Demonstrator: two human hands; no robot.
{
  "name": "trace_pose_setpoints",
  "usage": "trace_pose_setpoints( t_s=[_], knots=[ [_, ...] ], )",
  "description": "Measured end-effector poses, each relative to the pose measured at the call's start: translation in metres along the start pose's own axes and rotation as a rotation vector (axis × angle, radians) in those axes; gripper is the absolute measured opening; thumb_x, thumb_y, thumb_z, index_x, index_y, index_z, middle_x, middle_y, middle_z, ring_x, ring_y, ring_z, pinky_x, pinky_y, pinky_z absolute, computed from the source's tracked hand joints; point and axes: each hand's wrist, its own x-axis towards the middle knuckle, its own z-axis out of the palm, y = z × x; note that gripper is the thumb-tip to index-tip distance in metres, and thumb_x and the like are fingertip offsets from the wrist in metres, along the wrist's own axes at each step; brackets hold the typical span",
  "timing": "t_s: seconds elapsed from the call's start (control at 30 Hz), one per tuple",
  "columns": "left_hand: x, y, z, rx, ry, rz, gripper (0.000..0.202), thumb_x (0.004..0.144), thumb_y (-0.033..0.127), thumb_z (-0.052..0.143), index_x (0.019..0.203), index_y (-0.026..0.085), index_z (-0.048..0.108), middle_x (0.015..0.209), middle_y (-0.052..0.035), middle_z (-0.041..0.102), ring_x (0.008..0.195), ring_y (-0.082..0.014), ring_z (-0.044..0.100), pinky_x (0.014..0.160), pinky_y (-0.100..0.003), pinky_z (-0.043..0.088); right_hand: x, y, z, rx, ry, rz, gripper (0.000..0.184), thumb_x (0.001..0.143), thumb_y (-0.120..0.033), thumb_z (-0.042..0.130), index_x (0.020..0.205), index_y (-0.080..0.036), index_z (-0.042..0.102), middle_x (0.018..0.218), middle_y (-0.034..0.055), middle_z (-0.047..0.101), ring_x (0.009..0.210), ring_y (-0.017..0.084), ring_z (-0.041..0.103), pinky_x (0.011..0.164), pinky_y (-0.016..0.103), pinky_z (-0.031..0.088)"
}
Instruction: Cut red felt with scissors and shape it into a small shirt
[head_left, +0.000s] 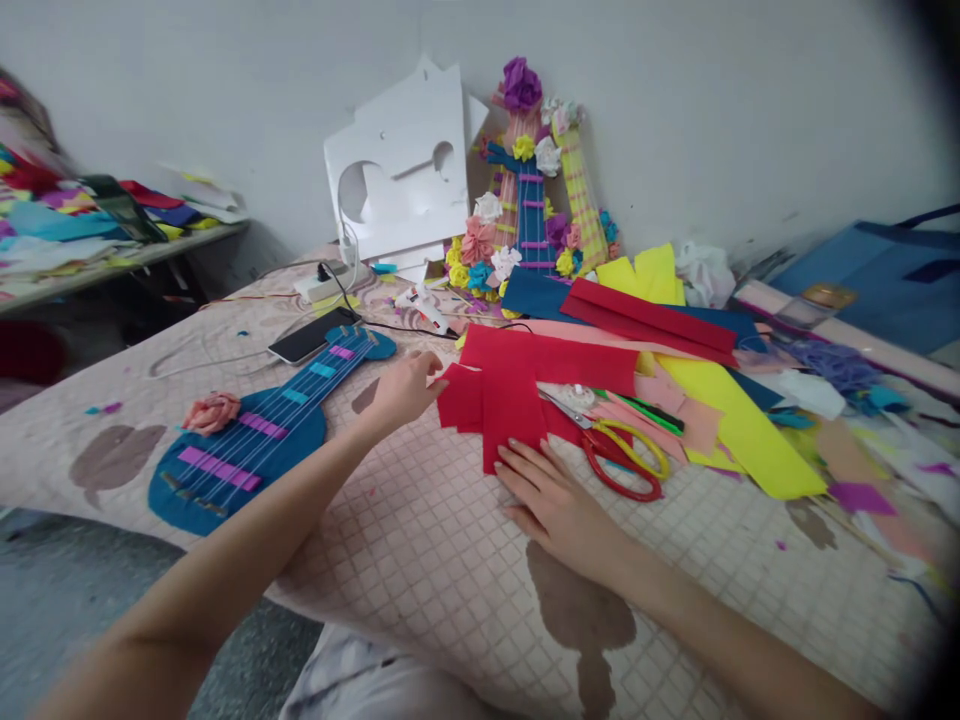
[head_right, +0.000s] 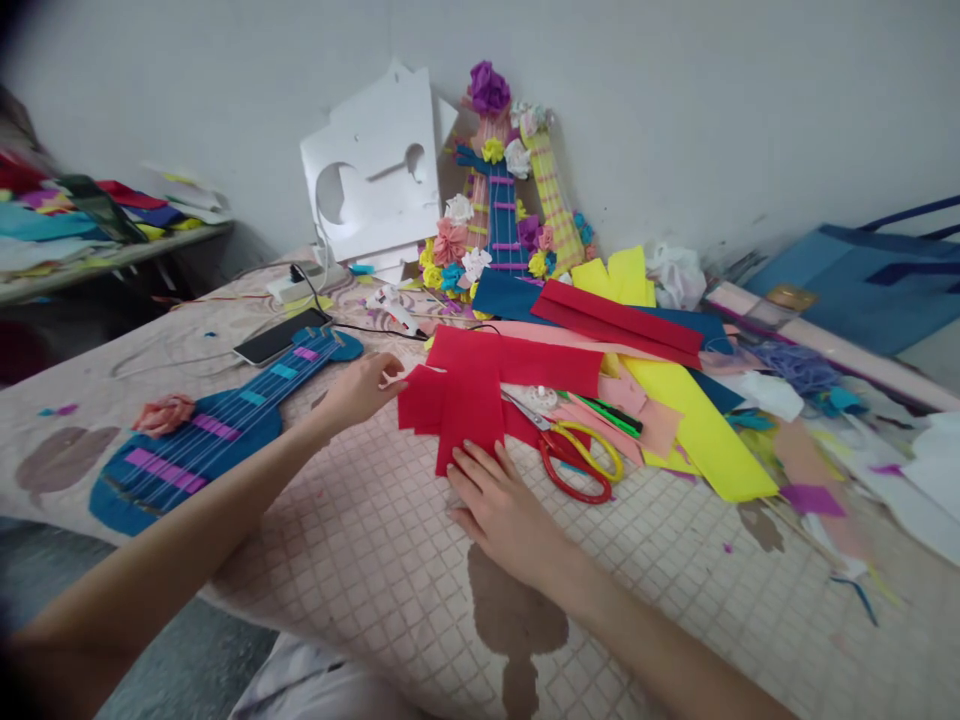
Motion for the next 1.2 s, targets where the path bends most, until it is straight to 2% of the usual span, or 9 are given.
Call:
trace_pose_setpoints(
  t_s=[0.23,0.4,0.5,0.6,0.8,0.9,1.03,1.13,1.2],
  knots=[
    [0.018,-0.008,0.012,0.051,-0.119,-0.114,0.016,0.077,0.028,0.059,0.087,0.016,0.061,0.081,-0.0061,0.064,0.074,-0.0176,0.059,0.064,-0.025,0.04,-0.002,0.0,0.008,0.011,-0.003,0.009,0.038,0.093,-0.023,0.044,0.129,-0.014,0.053,0.137,0.0133,0.052,0.132,0.026,0.041,0.108,0.052,0.035],
    [0.016,-0.018,0.004,-0.033,-0.043,-0.087,0.011,0.075,0.026,0.056,0.078,0.016,0.059,0.077,-0.0052,0.065,0.068,-0.0162,0.058,0.061,-0.025,0.041,-0.001,0.0,0.007,0.048,0.019,0.016,0.039,0.092,-0.024,0.047,0.13,-0.017,0.053,0.135,0.0123,0.054,0.132,0.025,0.041,0.108,0.053,0.035],
    [0.013,-0.02,-0.001,-0.243,0.038,-0.186,0.007,0.075,0.023,0.057,0.075,0.016,0.056,0.071,-0.0039,0.063,0.064,-0.0148,0.059,0.062,-0.026,0.044,-0.001,-0.001,0.006,0.042,0.015,0.024,0.038,0.093,-0.024,0.045,0.13,-0.017,0.053,0.136,0.0117,0.054,0.131,0.025,0.042,0.108,0.052,0.035],
    [0.005,-0.017,-0.008,-0.709,-0.04,-0.36,0.008,0.08,0.022,0.056,0.08,0.016,0.051,0.068,-0.0024,0.063,0.062,-0.0129,0.062,0.062,-0.026,0.05,-0.001,-0.001,0.006,0.031,0.003,0.027,0.038,0.094,-0.024,0.043,0.13,-0.017,0.053,0.136,0.0112,0.053,0.131,0.025,0.042,0.108,0.051,0.035],
    [-0.017,0.012,-0.016,-1.389,-0.13,-0.496,0.009,0.089,0.013,0.045,0.089,0.012,0.054,0.082,-0.0093,0.071,0.079,-0.0125,0.069,0.079,-0.024,0.056,0.0,-0.001,0.006,0.044,-0.001,0.029,0.037,0.094,-0.024,0.042,0.128,-0.015,0.053,0.136,0.0125,0.053,0.131,0.026,0.041,0.109,0.052,0.034],
    [-0.028,0.036,-0.008,-1.48,-0.186,-0.607,0.018,0.092,0.012,0.04,0.082,0.011,0.055,0.088,-0.0116,0.072,0.089,-0.0133,0.069,0.088,-0.023,0.055,-0.001,-0.001,0.006,0.122,0.038,0.052,0.038,0.093,-0.025,0.044,0.129,-0.016,0.05,0.134,0.0128,0.055,0.129,0.026,0.045,0.107,0.051,0.036],
    [-0.047,0.061,0.013,-1.51,-0.278,-0.683,0.02,0.093,0.014,0.039,0.082,0.011,0.056,0.096,-0.0135,0.071,0.099,-0.0156,0.067,0.094,-0.025,0.053,-0.002,0.001,0.007,0.303,0.263,0.25,0.043,0.092,-0.027,0.045,0.133,-0.015,0.041,0.122,0.0156,0.06,0.116,0.024,0.055,0.097,0.045,0.047],
    [-0.062,0.073,0.026,-1.605,-0.312,-0.71,0.017,0.093,0.014,0.042,0.084,0.011,0.056,0.095,-0.0124,0.072,0.092,-0.0146,0.069,0.091,-0.024,0.054,0.0,0.006,0.005,0.413,0.335,0.322,0.046,0.092,-0.026,0.045,0.137,-0.018,0.037,0.124,0.0138,0.059,0.113,0.022,0.057,0.094,0.041,0.049],
    [-0.07,0.079,0.03,-1.67,-0.342,-0.719,0.014,0.093,0.014,0.043,0.086,0.011,0.055,0.089,-0.012,0.072,0.083,-0.0141,0.07,0.086,-0.023,0.056,0.002,0.01,0.002,0.441,0.322,0.326,0.038,0.092,-0.025,0.045,0.129,-0.02,0.047,0.121,0.0115,0.062,0.112,0.022,0.058,0.094,0.04,0.048]
  ],
)
